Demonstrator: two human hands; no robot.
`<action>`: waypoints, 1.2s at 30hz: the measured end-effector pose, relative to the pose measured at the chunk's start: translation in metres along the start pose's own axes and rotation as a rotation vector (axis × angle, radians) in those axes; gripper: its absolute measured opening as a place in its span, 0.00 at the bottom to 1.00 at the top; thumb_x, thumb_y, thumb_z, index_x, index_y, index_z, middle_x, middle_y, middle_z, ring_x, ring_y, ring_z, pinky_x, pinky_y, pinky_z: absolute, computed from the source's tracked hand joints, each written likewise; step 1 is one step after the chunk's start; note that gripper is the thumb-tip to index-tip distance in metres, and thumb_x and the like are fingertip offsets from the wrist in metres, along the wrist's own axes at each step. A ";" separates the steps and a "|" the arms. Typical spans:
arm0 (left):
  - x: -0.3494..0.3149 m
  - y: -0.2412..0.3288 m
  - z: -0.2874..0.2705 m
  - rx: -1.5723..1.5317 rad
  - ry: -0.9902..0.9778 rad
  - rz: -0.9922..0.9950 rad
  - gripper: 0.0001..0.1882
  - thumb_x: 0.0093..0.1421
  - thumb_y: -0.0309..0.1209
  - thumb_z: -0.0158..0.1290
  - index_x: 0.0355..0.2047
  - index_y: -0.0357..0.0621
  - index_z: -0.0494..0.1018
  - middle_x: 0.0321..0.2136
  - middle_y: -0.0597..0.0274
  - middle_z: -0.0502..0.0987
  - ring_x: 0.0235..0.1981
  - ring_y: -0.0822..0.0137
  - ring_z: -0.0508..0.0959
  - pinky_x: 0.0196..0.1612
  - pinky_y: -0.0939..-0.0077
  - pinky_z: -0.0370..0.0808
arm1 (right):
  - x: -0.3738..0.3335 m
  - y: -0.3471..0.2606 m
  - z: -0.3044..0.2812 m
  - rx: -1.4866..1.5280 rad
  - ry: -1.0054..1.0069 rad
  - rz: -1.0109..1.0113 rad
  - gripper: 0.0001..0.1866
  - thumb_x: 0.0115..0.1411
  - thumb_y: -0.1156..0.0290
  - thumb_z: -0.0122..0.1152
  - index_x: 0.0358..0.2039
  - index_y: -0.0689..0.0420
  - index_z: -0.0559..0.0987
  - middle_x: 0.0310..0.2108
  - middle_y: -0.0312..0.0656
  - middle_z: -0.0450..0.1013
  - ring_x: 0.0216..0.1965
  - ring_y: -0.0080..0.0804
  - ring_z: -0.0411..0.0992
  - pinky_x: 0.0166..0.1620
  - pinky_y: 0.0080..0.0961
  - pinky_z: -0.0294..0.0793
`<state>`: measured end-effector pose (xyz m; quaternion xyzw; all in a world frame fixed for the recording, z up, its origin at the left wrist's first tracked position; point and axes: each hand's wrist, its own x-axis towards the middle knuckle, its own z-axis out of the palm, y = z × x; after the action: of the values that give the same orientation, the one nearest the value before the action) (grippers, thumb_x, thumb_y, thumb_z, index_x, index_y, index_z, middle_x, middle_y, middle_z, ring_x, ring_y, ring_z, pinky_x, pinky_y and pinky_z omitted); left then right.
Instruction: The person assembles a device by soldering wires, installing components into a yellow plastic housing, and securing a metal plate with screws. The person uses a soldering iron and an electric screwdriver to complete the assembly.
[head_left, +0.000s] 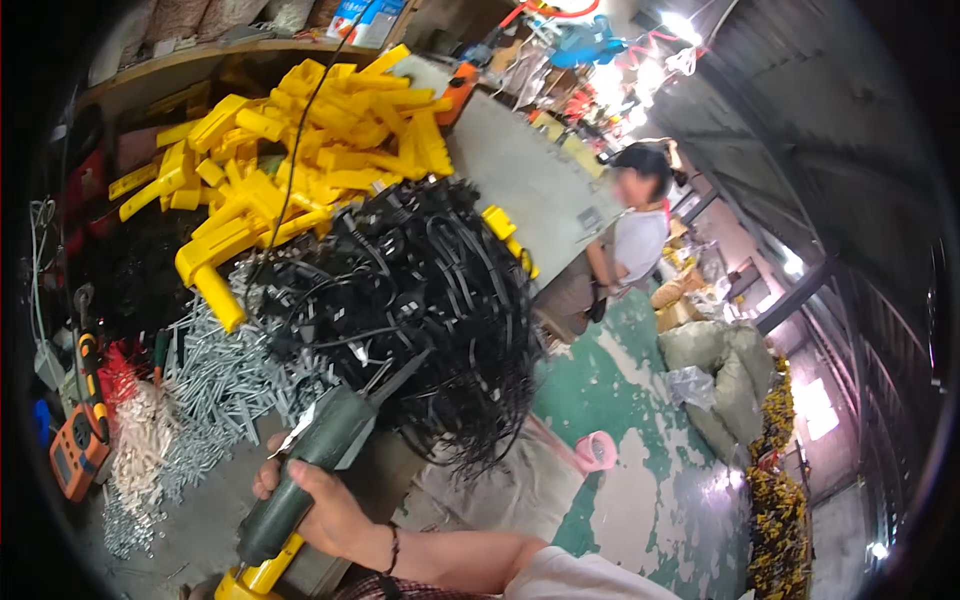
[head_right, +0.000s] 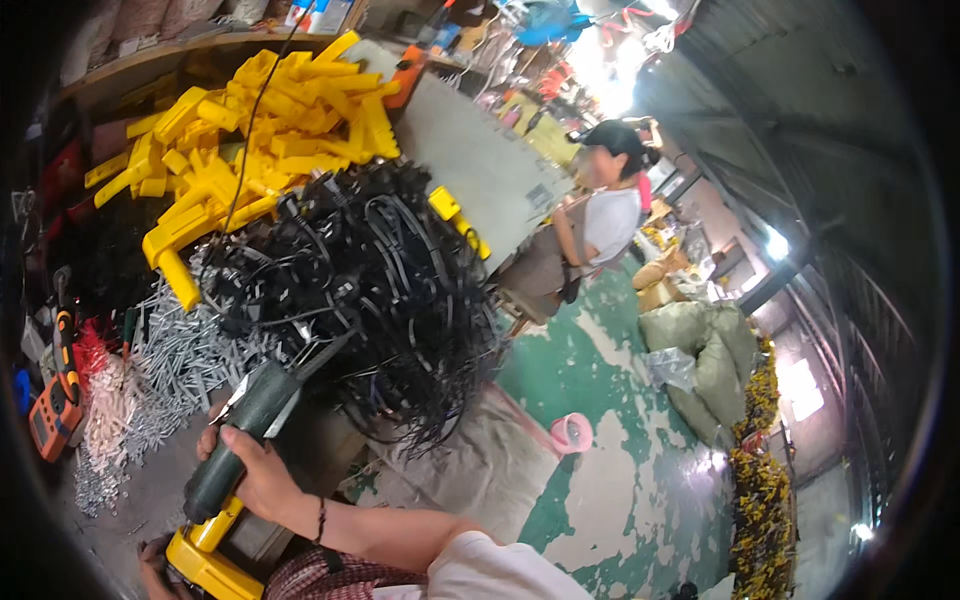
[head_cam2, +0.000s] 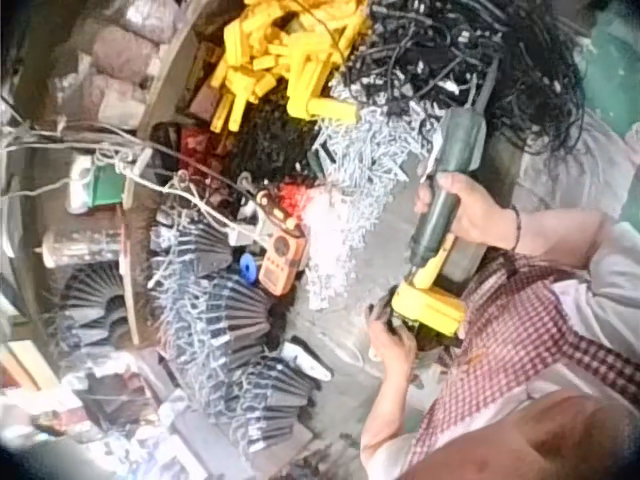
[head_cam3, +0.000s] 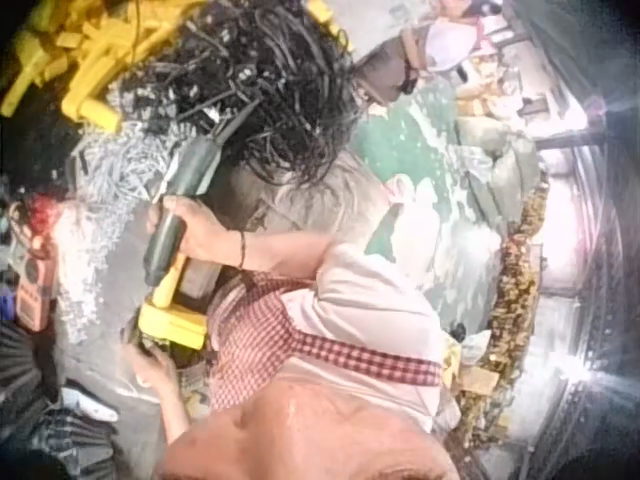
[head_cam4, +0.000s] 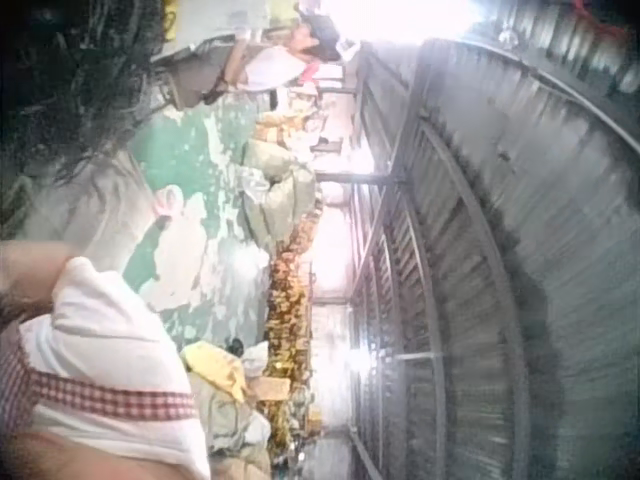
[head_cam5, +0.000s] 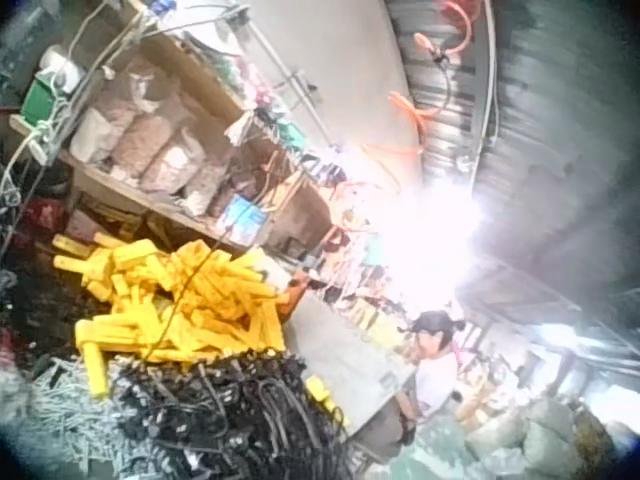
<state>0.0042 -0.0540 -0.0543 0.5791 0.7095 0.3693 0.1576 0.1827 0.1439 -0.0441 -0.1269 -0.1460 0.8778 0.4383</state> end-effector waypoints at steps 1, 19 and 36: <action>0.002 -0.002 -0.001 0.038 -0.035 0.036 0.19 0.66 0.35 0.40 0.48 0.30 0.66 0.47 0.43 0.72 0.51 0.47 0.69 0.57 0.57 0.61 | 0.000 0.001 0.001 -0.002 0.007 0.004 0.23 0.56 0.63 0.58 0.51 0.50 0.63 0.32 0.38 0.66 0.42 0.32 0.63 0.48 0.32 0.64; -0.013 0.010 -0.019 0.229 -0.132 -0.146 0.36 0.61 0.40 0.51 0.62 0.35 0.49 0.56 0.44 0.63 0.57 0.49 0.64 0.61 0.58 0.57 | 0.028 -0.104 0.059 -0.635 -0.056 -0.215 0.17 0.56 0.59 0.58 0.33 0.64 0.73 0.22 0.47 0.72 0.21 0.35 0.72 0.27 0.29 0.74; -0.050 0.025 -0.042 -0.432 0.241 -0.364 0.47 0.41 0.29 0.68 0.60 0.36 0.54 0.49 0.50 0.71 0.50 0.62 0.72 0.53 0.68 0.68 | 0.082 -0.127 0.043 -2.327 -0.716 -0.861 0.12 0.49 0.76 0.54 0.37 0.59 0.75 0.37 0.42 0.70 0.39 0.42 0.71 0.40 0.30 0.73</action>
<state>0.0087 -0.1140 -0.0190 0.3477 0.7201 0.5434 0.2554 0.2127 0.2768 0.0349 -0.1340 -0.9580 0.0093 0.2535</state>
